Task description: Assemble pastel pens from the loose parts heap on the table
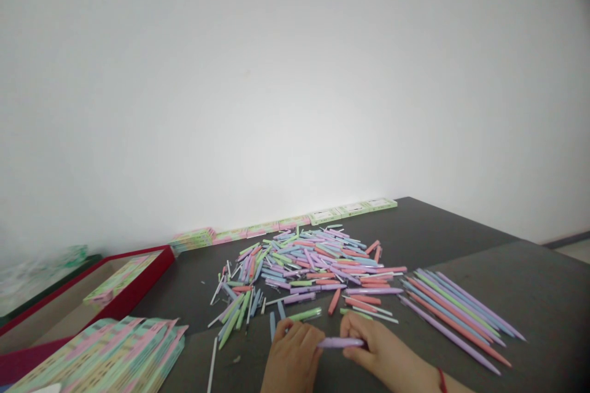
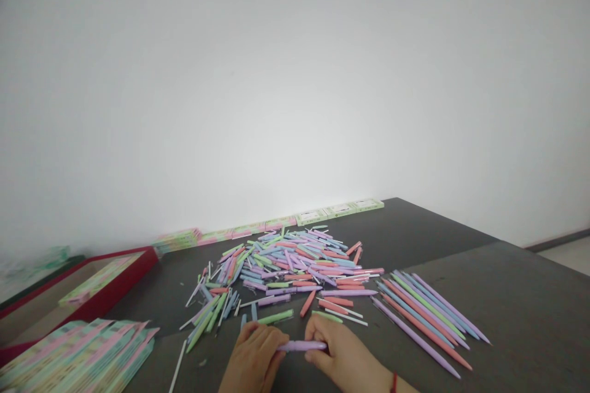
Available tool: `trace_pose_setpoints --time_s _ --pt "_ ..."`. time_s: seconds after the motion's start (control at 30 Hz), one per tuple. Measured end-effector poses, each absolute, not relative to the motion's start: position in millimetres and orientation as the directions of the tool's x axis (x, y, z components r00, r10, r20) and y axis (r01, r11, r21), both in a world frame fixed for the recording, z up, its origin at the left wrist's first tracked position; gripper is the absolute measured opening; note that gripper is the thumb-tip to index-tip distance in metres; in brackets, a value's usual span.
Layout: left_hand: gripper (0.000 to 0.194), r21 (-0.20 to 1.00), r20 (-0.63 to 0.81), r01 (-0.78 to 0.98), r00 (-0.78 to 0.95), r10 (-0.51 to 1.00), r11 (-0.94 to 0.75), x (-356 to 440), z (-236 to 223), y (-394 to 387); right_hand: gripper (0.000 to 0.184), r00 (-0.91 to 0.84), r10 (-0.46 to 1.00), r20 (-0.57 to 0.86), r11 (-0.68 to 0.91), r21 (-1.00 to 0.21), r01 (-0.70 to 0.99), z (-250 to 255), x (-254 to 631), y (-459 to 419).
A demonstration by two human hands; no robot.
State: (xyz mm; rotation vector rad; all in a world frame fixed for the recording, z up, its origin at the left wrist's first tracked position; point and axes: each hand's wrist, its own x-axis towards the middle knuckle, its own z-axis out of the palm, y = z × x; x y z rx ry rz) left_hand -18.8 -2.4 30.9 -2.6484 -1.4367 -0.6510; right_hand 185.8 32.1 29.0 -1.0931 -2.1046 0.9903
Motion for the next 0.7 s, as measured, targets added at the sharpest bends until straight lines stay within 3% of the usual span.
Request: trace_pose_setpoints --time_s 0.03,0.17,0.2,0.33,0.4,0.53,0.7 --pt "0.022 0.149 0.403 0.811 0.473 0.784 -0.566 -18 30 -2 0.005 -0.511 0.851 0.121 0.379 -0.815 0.438 30 185 32" --pt "0.023 0.174 0.524 0.792 0.429 0.736 -0.585 -15 22 -1 0.038 -0.558 0.828 -0.053 0.231 -0.875 0.425 29 185 30" --pt "0.023 0.178 0.545 0.788 0.42 0.726 -0.59 -14 20 -1 0.039 -0.561 0.826 -0.049 0.235 -0.876 0.422 30 185 30" --pt "0.021 0.188 0.572 0.791 0.393 0.719 -0.582 -13 14 1 0.006 -0.52 0.846 0.119 0.377 -0.823 0.424 32 187 31" --pt "0.021 0.195 0.583 0.794 0.378 0.719 -0.576 -14 11 1 0.005 -0.51 0.853 0.111 0.363 -0.828 0.427 29 187 32" --pt "0.022 0.214 0.585 0.781 0.379 0.717 -0.587 -16 7 2 0.036 -0.544 0.839 -0.011 0.264 -0.866 0.425 23 188 33" --pt "0.021 0.22 0.572 0.798 0.36 0.737 -0.561 -16 15 0 0.005 -0.487 0.862 0.141 0.379 -0.818 0.433 26 188 35"
